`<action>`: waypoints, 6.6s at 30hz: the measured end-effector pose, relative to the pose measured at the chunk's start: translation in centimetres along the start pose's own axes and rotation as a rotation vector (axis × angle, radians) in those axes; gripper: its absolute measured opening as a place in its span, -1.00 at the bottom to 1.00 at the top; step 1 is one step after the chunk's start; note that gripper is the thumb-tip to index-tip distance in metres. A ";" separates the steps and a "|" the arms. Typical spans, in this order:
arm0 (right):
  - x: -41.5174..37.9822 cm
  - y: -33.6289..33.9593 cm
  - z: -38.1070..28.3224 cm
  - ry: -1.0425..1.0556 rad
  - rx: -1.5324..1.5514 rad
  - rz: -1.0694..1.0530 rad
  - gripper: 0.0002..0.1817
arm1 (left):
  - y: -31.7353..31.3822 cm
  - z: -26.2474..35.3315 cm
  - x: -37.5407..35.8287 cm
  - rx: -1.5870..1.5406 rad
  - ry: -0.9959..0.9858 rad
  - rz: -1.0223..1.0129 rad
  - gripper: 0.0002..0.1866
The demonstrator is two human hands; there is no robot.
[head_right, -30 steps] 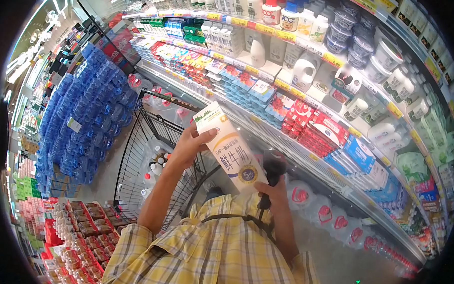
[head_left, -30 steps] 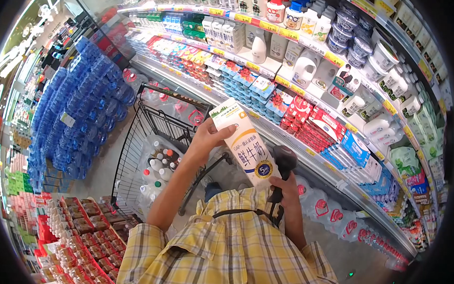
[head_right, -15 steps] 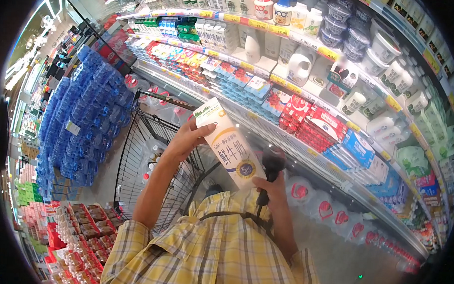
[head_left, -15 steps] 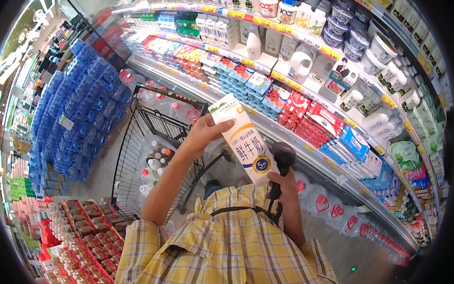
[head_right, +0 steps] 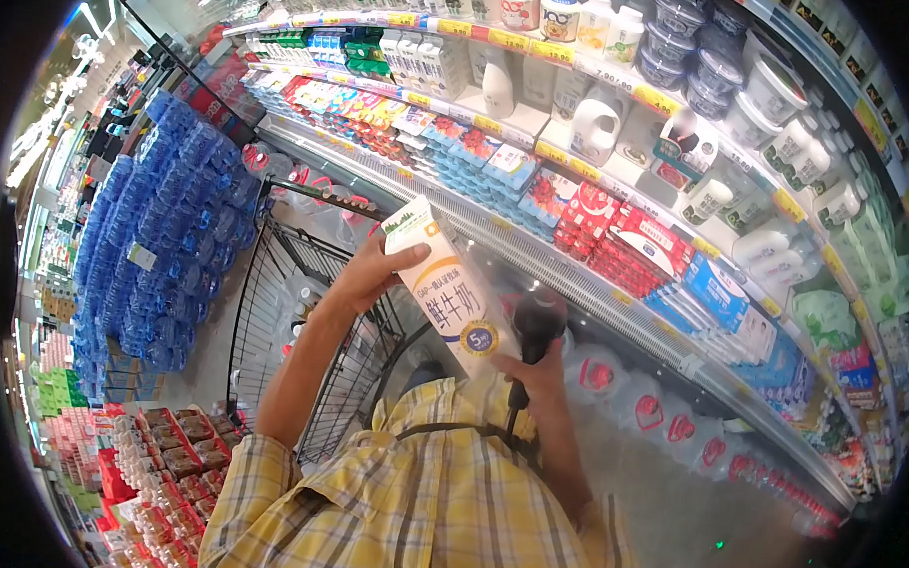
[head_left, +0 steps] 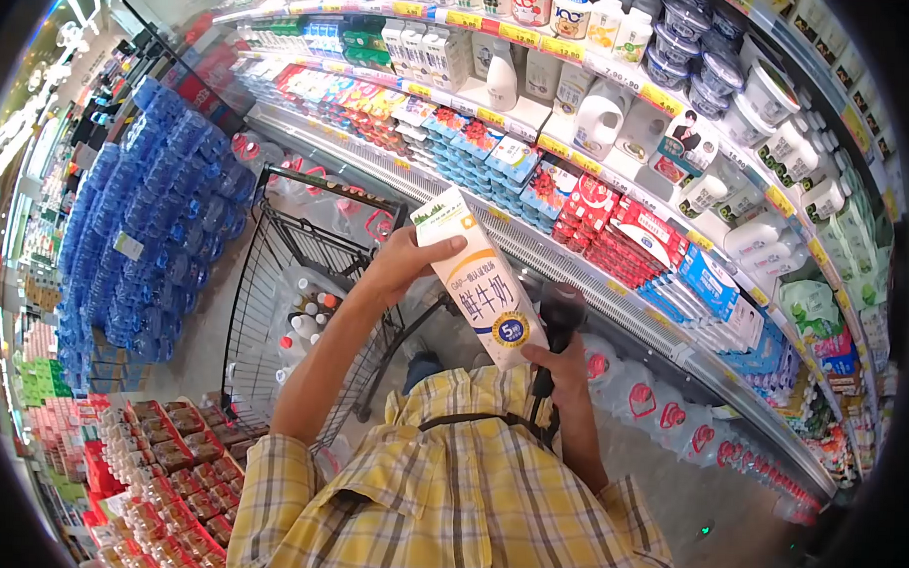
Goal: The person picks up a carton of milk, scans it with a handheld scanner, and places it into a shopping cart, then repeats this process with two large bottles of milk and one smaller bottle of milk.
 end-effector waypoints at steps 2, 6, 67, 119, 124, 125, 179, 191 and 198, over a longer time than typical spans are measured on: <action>0.3 0.2 0.4 -0.001 0.000 0.003 -0.45 | 0.2 -0.2 0.1 -0.007 -0.009 -0.011 -0.46; 0.6 0.7 1.2 -0.082 0.031 -0.050 -0.30 | -0.4 -0.4 -0.4 0.008 -0.046 0.016 -0.39; 4.0 -3.2 2.7 -0.268 0.107 0.293 -0.41 | 9.4 -0.9 10.2 0.011 -0.176 -0.087 -0.29; 1.8 4.5 4.1 -0.138 0.382 0.376 -0.51 | 6.0 2.3 20.3 0.065 0.002 -0.158 -0.47; 1.6 4.7 4.0 -0.147 0.383 0.412 -0.47 | 5.4 2.6 21.1 0.075 -0.005 -0.145 -0.42; 1.6 4.8 4.1 -0.147 0.388 0.414 -0.47 | 5.3 2.6 21.3 0.084 -0.020 -0.149 -0.40; -11.6 -0.9 10.2 -0.395 0.471 1.093 -0.47 | -7.2 0.2 46.8 0.350 -0.729 -0.359 -0.21; -10.7 -1.2 8.7 -0.449 0.389 1.079 -0.47 | -7.5 1.1 48.0 0.254 -0.583 -0.460 -0.31; -10.4 -1.1 8.5 -0.466 0.381 1.068 -0.41 | -7.2 -0.1 50.9 0.291 -0.498 -0.432 -0.35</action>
Point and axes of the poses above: each hand's wrist, its own x-axis towards the middle knuckle, its own y-axis out of the back of the hand, z = x × y, the point moved 2 cm from there along x, towards the middle knuckle, and after that the axes turned 4 degrees about -y, right-handed, at the moved point
